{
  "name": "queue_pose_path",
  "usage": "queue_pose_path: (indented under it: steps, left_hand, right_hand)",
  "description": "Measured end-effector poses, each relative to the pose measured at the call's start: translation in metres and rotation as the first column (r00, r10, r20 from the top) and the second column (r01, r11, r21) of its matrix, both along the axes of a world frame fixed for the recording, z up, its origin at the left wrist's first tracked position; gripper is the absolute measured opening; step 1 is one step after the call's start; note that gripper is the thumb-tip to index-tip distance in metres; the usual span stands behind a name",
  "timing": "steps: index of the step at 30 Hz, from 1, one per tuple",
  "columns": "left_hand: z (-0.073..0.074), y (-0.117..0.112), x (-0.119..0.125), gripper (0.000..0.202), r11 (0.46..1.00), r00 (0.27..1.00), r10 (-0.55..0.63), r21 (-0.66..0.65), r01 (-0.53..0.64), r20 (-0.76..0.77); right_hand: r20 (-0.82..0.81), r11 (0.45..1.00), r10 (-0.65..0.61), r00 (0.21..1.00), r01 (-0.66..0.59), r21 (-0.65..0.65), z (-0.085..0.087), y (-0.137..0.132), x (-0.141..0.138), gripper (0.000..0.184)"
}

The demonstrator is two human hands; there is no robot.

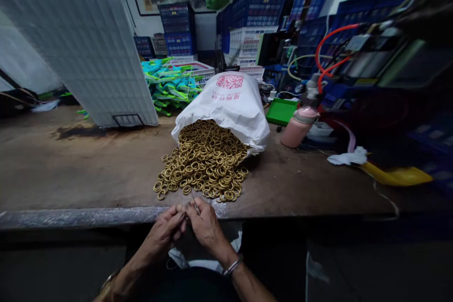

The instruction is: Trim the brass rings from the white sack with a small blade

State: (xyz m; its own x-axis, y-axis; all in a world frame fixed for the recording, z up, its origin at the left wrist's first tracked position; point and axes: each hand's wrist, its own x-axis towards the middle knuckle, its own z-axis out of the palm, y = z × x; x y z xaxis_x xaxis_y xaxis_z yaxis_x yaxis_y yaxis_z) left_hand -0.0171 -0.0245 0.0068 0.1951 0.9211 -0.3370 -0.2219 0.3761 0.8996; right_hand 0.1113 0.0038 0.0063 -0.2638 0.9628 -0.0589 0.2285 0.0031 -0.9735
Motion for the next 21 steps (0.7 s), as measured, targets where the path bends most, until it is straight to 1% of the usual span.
queue_pose_path:
  steps: [4, 6, 7, 9, 10, 12, 14, 18, 21]
  left_hand:
    - [0.001, -0.002, 0.003, 0.030, 1.000, 0.998, 0.018, -0.022, -0.016, 0.059]
    - [0.001, -0.001, 0.003, 0.029, 0.999, 0.997, 0.027, -0.028, -0.025, 0.078]
    - [0.001, -0.001, 0.003, 0.028, 0.999, 0.997, 0.027, -0.028, -0.025, 0.077]
    - [0.002, 0.001, 0.003, 0.027, 0.999, 0.999, 0.025, -0.025, -0.024, 0.046]
    - [0.003, 0.002, 0.003, 0.027, 0.999, 1.000, 0.024, -0.024, -0.023, 0.017]
    - [0.006, 0.003, 0.005, 0.030, 0.999, 0.999, 0.024, -0.021, -0.025, -0.039]
    - [0.010, 0.005, 0.007, 0.032, 1.000, 0.997, 0.024, -0.017, -0.025, -0.066]
    - [0.014, 0.005, 0.008, 0.034, 0.999, 0.993, 0.042, 0.038, -0.038, -0.109]
    - [0.012, 0.004, 0.006, 0.032, 0.995, 0.987, 0.047, 0.092, -0.033, -0.154]
  right_hand:
    - [-0.010, 0.999, 0.040, 0.999, -0.040, 0.001, 0.000, 0.000, 0.005, 0.027]
    - [-0.005, 1.000, 0.023, 1.000, -0.023, -0.017, -0.001, 0.001, 0.008, 0.030]
    - [0.023, 1.000, -0.002, 1.000, 0.002, -0.014, -0.002, 0.002, 0.011, 0.031]
    - [0.142, 0.998, -0.044, 0.989, 0.037, 0.051, -0.003, 0.002, 0.015, 0.029]
    - [0.221, 0.994, -0.045, 0.974, 0.022, 0.104, -0.004, 0.001, 0.017, 0.025]
    - [0.375, 0.982, 0.000, 0.927, -0.071, 0.175, -0.004, -0.001, 0.020, 0.017]
    - [0.488, 0.972, 0.054, 0.871, -0.159, 0.176, -0.003, -0.003, 0.020, 0.021]
    - [0.607, 0.965, 0.081, 0.790, -0.216, 0.151, -0.002, -0.005, 0.017, 0.032]
    - [0.644, 0.961, 0.100, 0.758, -0.242, 0.136, -0.004, -0.003, 0.016, 0.032]
